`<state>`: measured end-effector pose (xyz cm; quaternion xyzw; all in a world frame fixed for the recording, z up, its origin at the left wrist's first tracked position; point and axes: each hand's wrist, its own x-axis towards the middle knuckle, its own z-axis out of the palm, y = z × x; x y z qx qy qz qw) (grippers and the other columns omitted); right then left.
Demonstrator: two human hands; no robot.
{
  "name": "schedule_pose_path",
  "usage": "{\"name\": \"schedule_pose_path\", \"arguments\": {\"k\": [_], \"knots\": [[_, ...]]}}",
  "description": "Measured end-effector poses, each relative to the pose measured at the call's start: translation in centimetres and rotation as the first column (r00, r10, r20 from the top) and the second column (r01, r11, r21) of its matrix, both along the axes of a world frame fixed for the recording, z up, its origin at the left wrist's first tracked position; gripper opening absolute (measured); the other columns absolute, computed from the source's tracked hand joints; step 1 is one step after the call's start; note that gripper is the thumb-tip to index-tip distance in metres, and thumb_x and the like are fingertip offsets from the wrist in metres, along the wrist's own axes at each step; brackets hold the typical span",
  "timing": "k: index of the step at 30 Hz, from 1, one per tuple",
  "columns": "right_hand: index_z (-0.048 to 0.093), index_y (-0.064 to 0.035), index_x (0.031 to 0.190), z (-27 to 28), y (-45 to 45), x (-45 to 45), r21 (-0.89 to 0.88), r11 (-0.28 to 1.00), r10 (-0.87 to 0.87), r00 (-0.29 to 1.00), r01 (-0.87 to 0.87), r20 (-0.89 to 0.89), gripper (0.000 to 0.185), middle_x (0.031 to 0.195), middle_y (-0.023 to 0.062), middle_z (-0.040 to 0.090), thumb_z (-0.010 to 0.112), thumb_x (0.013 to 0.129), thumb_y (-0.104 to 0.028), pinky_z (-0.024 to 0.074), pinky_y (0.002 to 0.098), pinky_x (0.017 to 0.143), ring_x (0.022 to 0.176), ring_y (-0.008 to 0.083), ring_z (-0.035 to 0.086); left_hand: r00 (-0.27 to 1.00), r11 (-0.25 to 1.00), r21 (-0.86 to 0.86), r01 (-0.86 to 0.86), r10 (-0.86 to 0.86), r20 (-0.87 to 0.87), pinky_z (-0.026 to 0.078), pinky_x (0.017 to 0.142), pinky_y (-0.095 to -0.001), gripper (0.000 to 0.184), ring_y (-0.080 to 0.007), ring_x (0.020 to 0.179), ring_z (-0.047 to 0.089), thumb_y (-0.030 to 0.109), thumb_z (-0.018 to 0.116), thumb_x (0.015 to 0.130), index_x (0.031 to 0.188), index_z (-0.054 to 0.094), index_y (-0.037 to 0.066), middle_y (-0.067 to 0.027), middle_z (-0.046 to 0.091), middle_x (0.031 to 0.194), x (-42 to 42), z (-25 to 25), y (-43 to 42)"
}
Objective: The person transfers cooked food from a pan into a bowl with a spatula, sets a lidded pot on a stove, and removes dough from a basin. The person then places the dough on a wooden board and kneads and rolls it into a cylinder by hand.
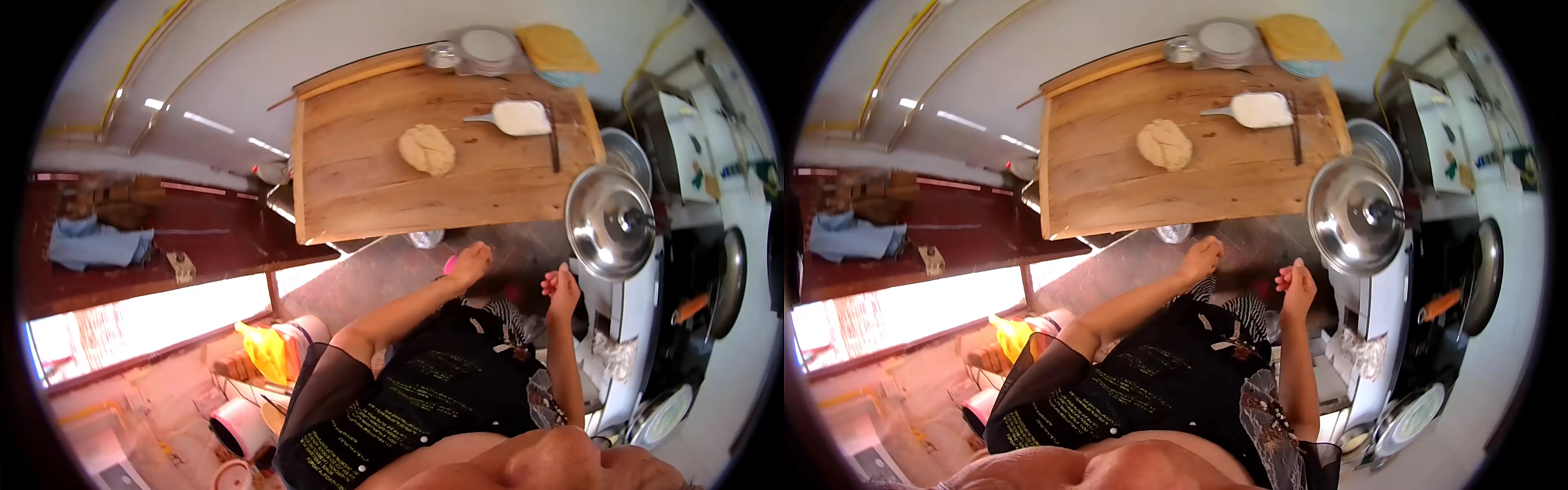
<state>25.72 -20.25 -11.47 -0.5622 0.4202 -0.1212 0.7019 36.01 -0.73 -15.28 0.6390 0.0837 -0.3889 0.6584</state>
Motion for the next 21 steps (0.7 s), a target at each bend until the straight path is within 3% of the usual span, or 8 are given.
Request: {"name": "schedule_pose_path", "arguments": {"k": [1, 3, 6, 11, 13, 15, 17, 21], "knots": [[0.056, -0.0050, 0.076, 0.0, 0.3, 1.3, -0.010, 0.997, 0.082, 0.997, -0.081, 0.017, 0.033, 0.075, 0.0048, 0.062, 0.054, 0.097, -0.030, 0.0446, 0.0209, 0.049, 0.057, 0.0102, 0.058, 0.999, 0.999, -0.006, -0.048, 0.048, -0.003, 0.029, 0.045, -0.0239, 0.027, -0.0059, 0.050, 0.037, 0.028, 0.050, 0.096, 0.077, 0.051, 0.009, 0.0038, 0.040, 0.060, 0.1, -0.7, 1.2], [0.058, -0.0022, 0.088, 0.1, 2.0, 5.1, -0.019, 0.978, 0.206, 0.977, -0.205, 0.055, 0.024, 0.080, 0.0056, 0.062, 0.057, 0.096, -0.025, 0.0450, 0.0210, 0.049, 0.058, 0.0105, 0.058, 0.982, 0.978, 0.111, -0.178, 0.171, 0.076, 0.038, 0.053, -0.0300, 0.027, -0.0108, 0.064, 0.049, 0.025, 0.050, 0.094, 0.082, 0.056, 0.001, -0.0033, 0.055, 0.070, 1.3, -2.6, 4.3], [0.058, -0.0007, 0.095, 2.3, 6.0, 11.2, -0.102, 0.938, 0.337, 0.939, -0.330, 0.062, 0.019, 0.083, 0.0059, 0.062, 0.060, 0.094, -0.019, 0.0459, 0.0218, 0.051, 0.061, 0.0110, 0.059, 0.957, 0.931, 0.244, -0.273, 0.235, 0.172, 0.039, 0.054, -0.0287, 0.028, -0.0099, 0.064, 0.050, 0.024, 0.050, 0.095, 0.083, 0.057, -0.001, -0.0046, 0.055, 0.068, 3.9, 0.2, 9.1], [0.063, -0.0004, 0.093, 0.1, 8.0, 18.5, -0.096, 0.720, 0.690, 0.723, -0.688, -0.010, 0.018, 0.077, 0.0047, 0.062, 0.062, 0.092, -0.018, 0.0445, 0.0212, 0.055, 0.061, 0.0094, 0.057, 0.840, 0.789, 0.301, -0.536, 0.462, 0.285, 0.042, 0.057, -0.0321, 0.033, -0.0121, 0.059, 0.048, 0.024, 0.050, 0.096, 0.078, 0.058, -0.002, -0.0078, 0.052, 0.059, 3.7, -2.3, 14.0], [0.065, -0.0014, 0.084, -1.1, 9.4, 21.2, -0.168, 0.645, 0.749, 0.660, -0.746, -0.056, 0.021, 0.076, 0.0045, 0.063, 0.063, 0.092, -0.020, 0.0438, 0.0220, 0.057, 0.062, 0.0073, 0.055, 0.665, 0.582, 0.322, -0.747, 0.641, 0.384, 0.043, 0.058, -0.0354, 0.030, -0.0156, 0.060, 0.049, 0.023, 0.049, 0.096, 0.083, 0.059, -0.002, -0.0097, 0.055, 0.061, 3.5, -2.6, 15.7], [0.066, -0.0024, 0.077, -0.2, 11.7, 23.7, -0.205, 0.520, 0.822, 0.551, -0.829, -0.144, 0.024, 0.074, 0.0031, 0.063, 0.064, 0.092, -0.021, 0.0438, 0.0228, 0.058, 0.060, 0.0059, 0.053, 0.604, 0.449, 0.420, -0.789, 0.694, 0.391, 0.045, 0.059, -0.0354, 0.024, -0.0182, 0.062, 0.053, 0.021, 0.051, 0.094, 0.089, 0.061, 0.000, -0.0107, 0.057, 0.065, 2.7, -3.0, 17.4], [0.067, -0.0029, 0.079, -0.3, 14.4, 25.8, -0.394, 0.514, 0.833, 0.553, -0.762, 0.016, 0.025, 0.070, 0.0018, 0.062, 0.063, 0.092, -0.024, 0.0445, 0.0234, 0.064, 0.062, 0.0078, 0.054, 0.385, 0.286, 0.262, -0.922, 0.757, 0.528, 0.047, 0.060, -0.0350, 0.020, -0.0191, 0.067, 0.059, 0.020, 0.052, 0.093, 0.091, 0.062, 0.002, -0.0099, 0.060, 0.068, 1.6, -4.8, 18.9], [0.068, -0.0027, 0.088, 0.2, 20.2, 29.1, -0.521, 0.428, 0.891, 0.440, -0.739, 0.107, 0.022, 0.071, 0.0012, 0.063, 0.063, 0.092, -0.024, 0.0445, 0.0233, 0.072, 0.069, 0.0100, 0.056, 0.211, 0.117, 0.208, -0.971, 0.828, 0.519, 0.048, 0.053, -0.0271, 0.015, -0.0115, 0.064, 0.059, 0.016, 0.056, 0.091, 0.098, 0.060, 0.002, -0.0049, 0.060, 0.069, -0.8, -1.9, 23.7]]}}
